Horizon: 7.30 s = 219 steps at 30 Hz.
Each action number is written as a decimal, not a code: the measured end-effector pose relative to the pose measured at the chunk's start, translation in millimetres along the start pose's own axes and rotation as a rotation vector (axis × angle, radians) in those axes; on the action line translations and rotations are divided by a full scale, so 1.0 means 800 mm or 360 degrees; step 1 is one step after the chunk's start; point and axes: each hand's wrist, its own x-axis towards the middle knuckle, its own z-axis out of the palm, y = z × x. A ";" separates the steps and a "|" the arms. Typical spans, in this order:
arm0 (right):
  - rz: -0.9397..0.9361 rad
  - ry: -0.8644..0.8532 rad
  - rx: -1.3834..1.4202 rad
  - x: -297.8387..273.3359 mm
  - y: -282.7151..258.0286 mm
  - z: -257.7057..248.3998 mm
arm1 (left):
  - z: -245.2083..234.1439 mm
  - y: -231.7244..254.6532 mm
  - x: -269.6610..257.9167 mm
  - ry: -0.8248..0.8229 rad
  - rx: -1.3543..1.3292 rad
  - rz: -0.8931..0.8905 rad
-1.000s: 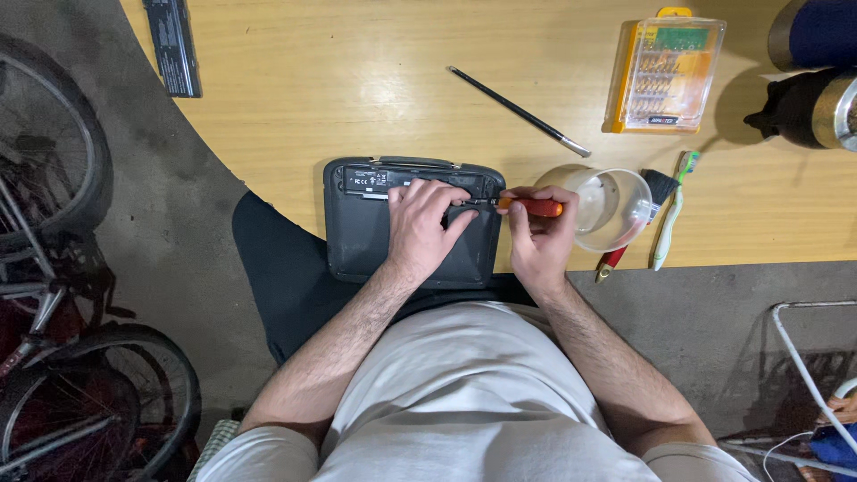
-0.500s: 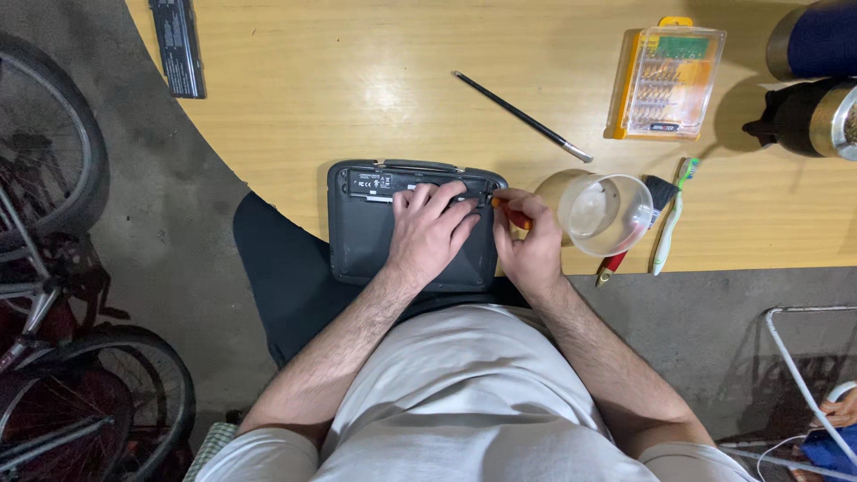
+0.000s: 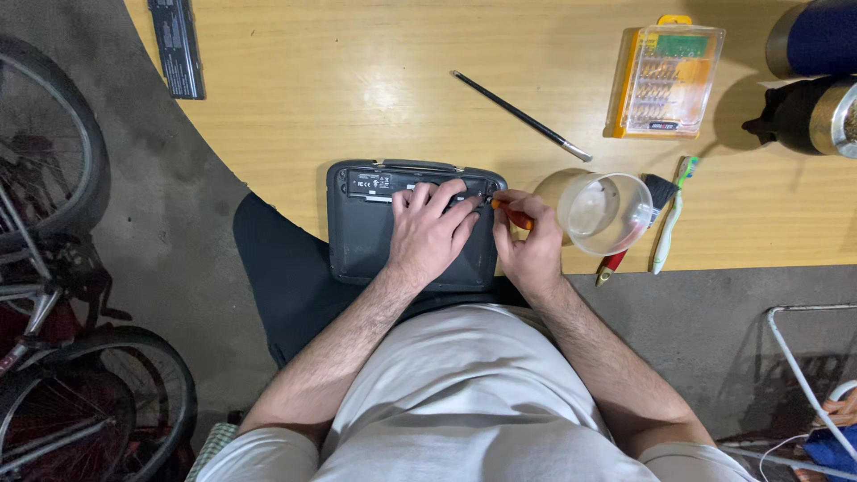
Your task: The person uses a screwdriver to remove screws from the back of a black electronic device. They place the screws into a small plastic cup and continue unscrewing multiple fasteners from the device's casing.
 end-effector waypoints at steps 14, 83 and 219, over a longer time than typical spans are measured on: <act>-0.0081 0.0001 -0.0068 -0.003 0.011 0.010 | 0.002 -0.001 -0.001 0.0021 -0.0025 -0.0001; -0.0129 -0.1579 -0.1753 0.159 -0.138 -0.059 | -0.003 0.004 -0.001 -0.0056 0.0063 0.0038; 0.0397 0.0210 0.0105 -0.066 -0.018 -0.171 | 0.026 0.023 -0.003 -0.0204 0.0254 0.0042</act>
